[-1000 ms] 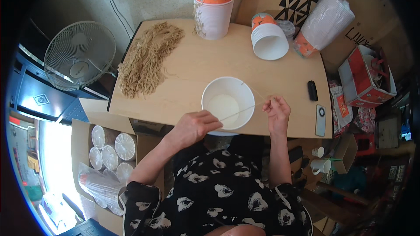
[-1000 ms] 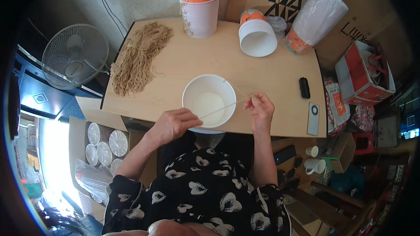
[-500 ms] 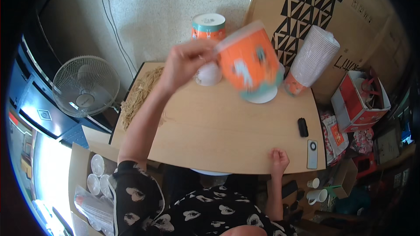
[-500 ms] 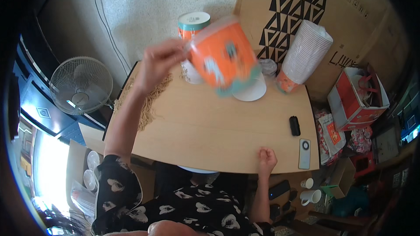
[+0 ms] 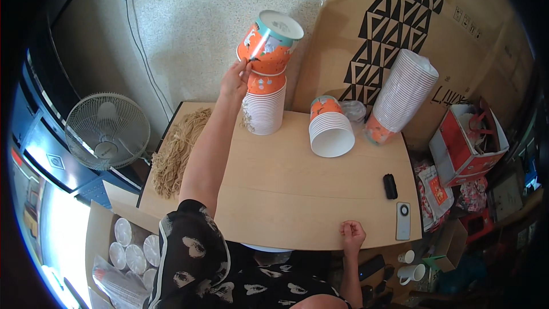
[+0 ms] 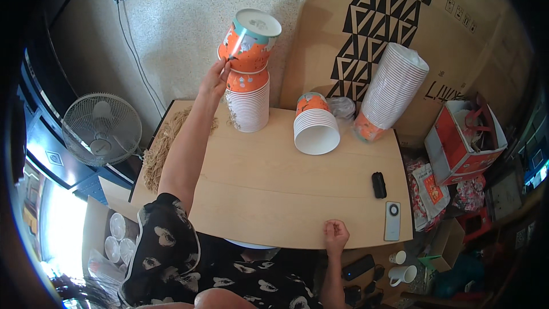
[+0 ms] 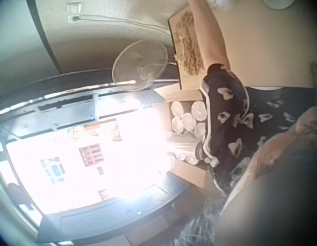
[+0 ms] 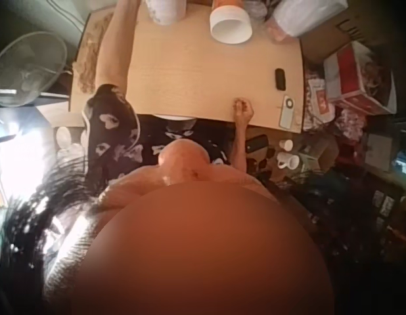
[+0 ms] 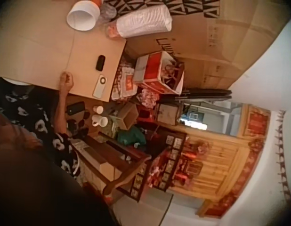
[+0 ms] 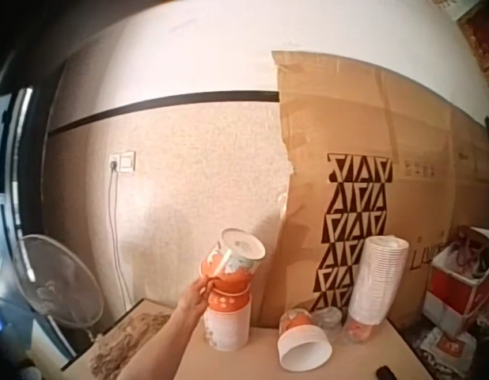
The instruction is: Attaching thin strings to individual paper cups in a manufacturing or assembly setting.
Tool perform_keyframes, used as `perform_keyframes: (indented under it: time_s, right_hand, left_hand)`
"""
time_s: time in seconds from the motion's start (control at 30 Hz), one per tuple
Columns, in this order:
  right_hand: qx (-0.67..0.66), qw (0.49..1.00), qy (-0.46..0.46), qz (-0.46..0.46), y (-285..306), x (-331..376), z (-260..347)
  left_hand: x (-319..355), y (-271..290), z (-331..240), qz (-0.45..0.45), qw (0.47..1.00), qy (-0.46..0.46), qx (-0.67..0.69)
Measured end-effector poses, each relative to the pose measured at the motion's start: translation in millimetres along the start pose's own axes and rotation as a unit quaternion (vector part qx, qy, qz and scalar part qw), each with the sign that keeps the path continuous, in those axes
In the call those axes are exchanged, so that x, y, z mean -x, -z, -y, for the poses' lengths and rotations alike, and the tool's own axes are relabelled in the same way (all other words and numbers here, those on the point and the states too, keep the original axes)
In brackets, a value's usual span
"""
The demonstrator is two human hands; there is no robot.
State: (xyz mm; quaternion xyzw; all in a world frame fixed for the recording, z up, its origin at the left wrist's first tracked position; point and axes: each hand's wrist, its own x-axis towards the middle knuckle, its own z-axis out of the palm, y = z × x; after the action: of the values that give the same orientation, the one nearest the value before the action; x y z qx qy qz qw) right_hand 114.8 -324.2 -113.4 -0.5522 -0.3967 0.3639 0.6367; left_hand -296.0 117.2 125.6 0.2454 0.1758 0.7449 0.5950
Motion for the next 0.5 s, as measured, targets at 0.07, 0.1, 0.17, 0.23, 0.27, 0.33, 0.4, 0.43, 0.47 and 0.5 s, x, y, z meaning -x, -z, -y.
perform_keyframes:
  time_s: [0.07, 0.1, 0.17, 0.23, 0.27, 0.33, 0.4, 0.43, 0.47, 0.5]
  right_hand:
    - [0.010, 1.000, -0.003, -0.001, -1, -1, 1]
    - [0.008, 1.000, -0.005, 0.003, -3, -2, 2]
    - [0.018, 1.000, -0.005, -0.010, 4, -3, 2]
    - [0.022, 1.000, -0.004, -0.005, 7, -3, -3]
    - [0.024, 1.000, -0.003, 0.000, 8, -3, -6]
    - [0.021, 1.000, 0.002, 0.007, 7, -2, -9]
    - [0.016, 1.000, 0.007, 0.015, 2, -2, -10]
    - [0.024, 1.000, -0.002, 0.003, 5, -2, -9]
    - [0.031, 0.999, -0.010, -0.009, 7, -1, -7]
    - [0.031, 0.999, -0.012, -0.007, 6, 0, -7]
  left_hand:
    - [0, 10, 0, -0.042, 0.998, 0.007, 0.038]
    - [1, 16, -5, -0.050, 0.998, -0.004, 0.036]
    - [23, -1, 8, -0.094, 0.995, -0.011, -0.038]
    - [44, -8, 1, -0.137, 0.983, -0.030, -0.116]
    - [51, -8, -2, -0.141, 0.958, -0.057, -0.242]
    - [57, -9, -12, -0.146, 0.916, -0.085, -0.365]
    - [57, -8, -29, -0.145, 0.594, -0.427, -0.666]
    - [65, -28, -30, -0.100, 0.601, -0.458, -0.647]
    - [76, -58, -35, -0.054, 0.606, -0.487, -0.626]
    - [79, -74, -46, 0.020, 0.578, -0.517, -0.631]
